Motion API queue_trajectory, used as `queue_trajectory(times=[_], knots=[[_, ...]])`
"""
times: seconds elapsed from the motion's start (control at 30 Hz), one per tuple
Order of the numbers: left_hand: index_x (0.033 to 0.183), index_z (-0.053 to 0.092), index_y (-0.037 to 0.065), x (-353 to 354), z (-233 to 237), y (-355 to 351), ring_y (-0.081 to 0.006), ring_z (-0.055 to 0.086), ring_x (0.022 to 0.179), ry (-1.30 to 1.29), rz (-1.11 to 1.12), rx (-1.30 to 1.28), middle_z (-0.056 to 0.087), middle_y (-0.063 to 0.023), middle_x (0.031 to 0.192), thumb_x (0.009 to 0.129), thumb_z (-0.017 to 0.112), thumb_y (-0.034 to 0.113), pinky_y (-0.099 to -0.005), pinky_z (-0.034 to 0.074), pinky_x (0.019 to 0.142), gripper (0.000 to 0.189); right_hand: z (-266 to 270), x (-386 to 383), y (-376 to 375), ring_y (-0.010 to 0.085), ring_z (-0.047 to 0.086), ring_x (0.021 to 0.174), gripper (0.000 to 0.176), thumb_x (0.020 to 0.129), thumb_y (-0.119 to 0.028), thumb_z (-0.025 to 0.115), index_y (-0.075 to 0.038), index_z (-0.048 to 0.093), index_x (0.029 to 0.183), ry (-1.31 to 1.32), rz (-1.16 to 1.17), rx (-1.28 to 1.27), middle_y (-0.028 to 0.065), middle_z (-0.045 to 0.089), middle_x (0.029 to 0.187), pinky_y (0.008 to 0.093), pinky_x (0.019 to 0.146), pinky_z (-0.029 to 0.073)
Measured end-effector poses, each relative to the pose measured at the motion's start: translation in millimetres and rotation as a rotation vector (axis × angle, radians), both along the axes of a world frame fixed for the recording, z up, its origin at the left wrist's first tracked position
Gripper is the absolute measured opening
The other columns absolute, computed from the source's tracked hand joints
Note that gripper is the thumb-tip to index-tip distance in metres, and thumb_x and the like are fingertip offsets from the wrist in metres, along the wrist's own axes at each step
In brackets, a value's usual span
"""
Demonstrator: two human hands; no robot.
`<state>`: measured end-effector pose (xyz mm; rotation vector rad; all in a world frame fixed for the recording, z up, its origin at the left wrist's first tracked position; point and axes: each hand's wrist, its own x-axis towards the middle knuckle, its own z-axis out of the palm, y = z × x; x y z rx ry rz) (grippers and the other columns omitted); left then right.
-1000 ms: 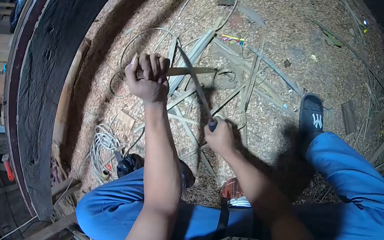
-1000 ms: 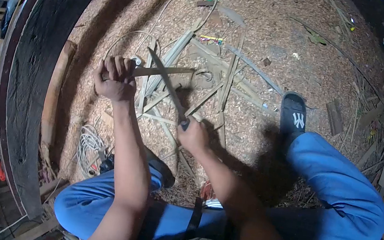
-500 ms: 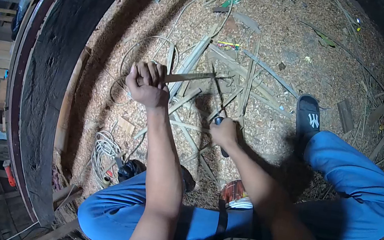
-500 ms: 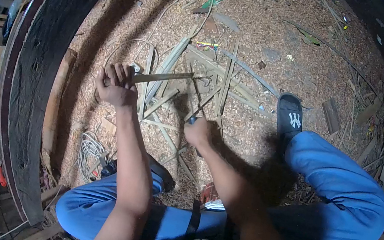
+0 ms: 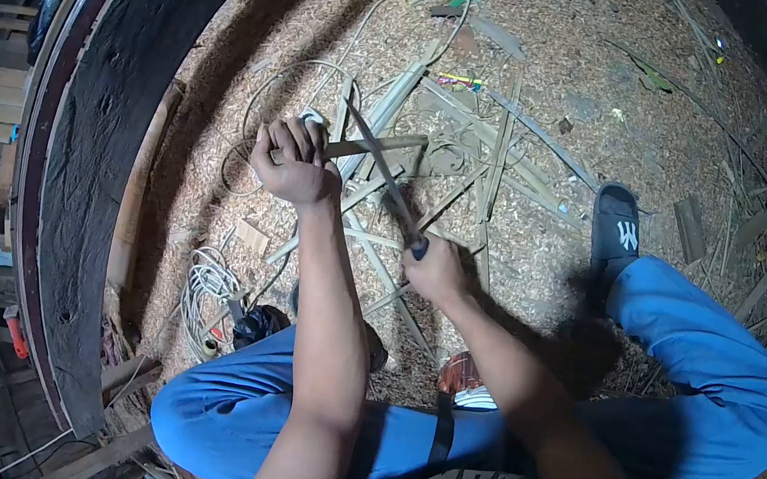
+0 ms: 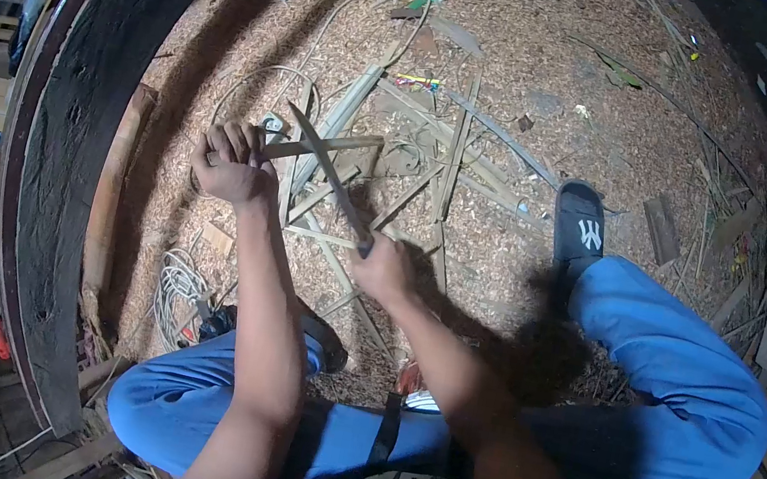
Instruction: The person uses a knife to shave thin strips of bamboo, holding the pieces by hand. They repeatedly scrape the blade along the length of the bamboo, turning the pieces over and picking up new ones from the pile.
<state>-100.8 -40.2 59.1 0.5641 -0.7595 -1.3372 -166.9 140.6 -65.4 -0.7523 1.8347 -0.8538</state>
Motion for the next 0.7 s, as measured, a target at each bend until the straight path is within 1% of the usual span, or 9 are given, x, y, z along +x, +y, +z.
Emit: queue_trajectory(times=[0.03, 0.07, 0.2, 0.27, 0.33, 0.4, 0.53, 0.6, 0.7], knots=[[0.056, 0.025, 0.017, 7.6, -3.7, -1.7, -0.0138, 0.019, 0.042, 0.005, -0.02, -0.055, 0.021, 0.001, 0.047, 0.099, 0.028, 0.033, -0.0285, 0.02, 0.041, 0.046, -11.8, -3.2, 2.2, 0.0387, 0.068, 0.076, 0.024, 0.079, -0.02, 0.066, 0.004, 0.064, 0.081, 0.023, 0.026, 0.061, 0.0231, 0.067, 0.076, 0.0452, 0.066, 0.052], [0.055, 0.024, 0.017, 13.6, -3.9, -5.7, -0.0136, 0.018, 0.041, 0.012, -0.043, -0.116, 0.021, 0.001, 0.046, 0.099, 0.028, 0.033, -0.0282, 0.02, 0.041, 0.047, -40.4, -3.4, 0.3, 0.0386, 0.069, 0.08, 0.025, 0.079, -0.02, 0.066, 0.004, 0.066, 0.084, -0.155, -0.034, 0.152, 0.0247, 0.068, 0.08, 0.0453, 0.07, 0.052], [0.053, 0.026, 0.017, 30.9, -6.2, -17.1, -0.0114, 0.017, 0.037, 0.092, 0.019, -0.024, 0.021, 0.0015, 0.044, 0.097, 0.031, 0.032, -0.0258, 0.019, 0.039, 0.046, 9.9, -18.1, -6.6, 0.038, 0.07, 0.082, 0.024, 0.08, -0.021, 0.067, 0.002, 0.068, 0.086, 0.047, 0.096, 0.207, 0.0254, 0.068, 0.082, 0.0449, 0.074, 0.053], [0.053, 0.026, 0.017, 26.8, -8.2, -14.3, -0.0111, 0.016, 0.037, 0.101, -0.025, -0.048, 0.022, 0.0014, 0.044, 0.097, 0.031, 0.031, -0.0256, 0.019, 0.039, 0.046, 10.0, -5.9, -2.8, 0.0382, 0.07, 0.083, 0.025, 0.081, -0.022, 0.068, 0.002, 0.069, 0.089, 0.185, 0.163, 0.002, 0.025, 0.069, 0.084, 0.0442, 0.077, 0.054], [0.056, 0.024, 0.018, 25.5, -5.3, -7.2, -0.0126, 0.017, 0.038, -0.009, 0.006, -0.062, 0.02, 0.0015, 0.045, 0.098, 0.033, 0.035, -0.0265, 0.018, 0.038, 0.046, 10.3, -0.5, -2.2, 0.0379, 0.07, 0.083, 0.025, 0.081, -0.022, 0.068, 0.002, 0.07, 0.091, 0.115, 0.069, 0.087, 0.0245, 0.069, 0.084, 0.0443, 0.075, 0.055], [0.055, 0.024, 0.018, 37.0, -10.8, -9.9, -0.0131, 0.018, 0.035, 0.072, -0.061, -0.14, 0.023, 0.0013, 0.046, 0.099, 0.03, 0.034, -0.026, 0.018, 0.036, 0.047, -2.8, -11.8, -9.8, 0.0379, 0.07, 0.082, 0.026, 0.08, -0.022, 0.069, 0.002, 0.07, 0.09, 0.129, -0.014, 0.28, 0.0245, 0.069, 0.082, 0.0439, 0.074, 0.055], [0.054, 0.023, 0.018, 24.8, -8.6, -11.1, -0.013, 0.019, 0.035, 0.009, -0.072, -0.186, 0.021, 0.0016, 0.045, 0.098, 0.03, 0.034, -0.0262, 0.018, 0.036, 0.047, -6.2, -24.2, -2.7, 0.0388, 0.069, 0.089, 0.027, 0.079, -0.023, 0.069, 0.002, 0.068, 0.092, 0.027, 0.111, 0.218, 0.0263, 0.069, 0.091, 0.0444, 0.077, 0.054], [0.054, 0.024, 0.018, 19.7, -4.0, -7.9, -0.0129, 0.02, 0.036, -0.016, -0.004, -0.094, 0.021, 0.0015, 0.045, 0.099, 0.03, 0.034, -0.026, 0.019, 0.037, 0.048, -20.7, -14.9, 5.5, 0.0391, 0.068, 0.091, 0.026, 0.079, -0.021, 0.069, 0.002, 0.068, 0.091, 0.149, 0.111, 0.1, 0.0273, 0.068, 0.095, 0.0451, 0.079, 0.053], [0.054, 0.026, 0.017, 32.0, -12.2, -16.1, -0.0118, 0.018, 0.038, 0.112, -0.008, -0.054, 0.021, 0.0014, 0.044, 0.099, 0.03, 0.031, -0.0254, 0.019, 0.038, 0.047, -22.9, -24.7, -3.5, 0.0397, 0.068, 0.092, 0.024, 0.078, -0.018, 0.067, 0.001, 0.069, 0.091, 0.067, 0.042, 0.36, 0.028, 0.068, 0.094, 0.0457, 0.082, 0.053]])
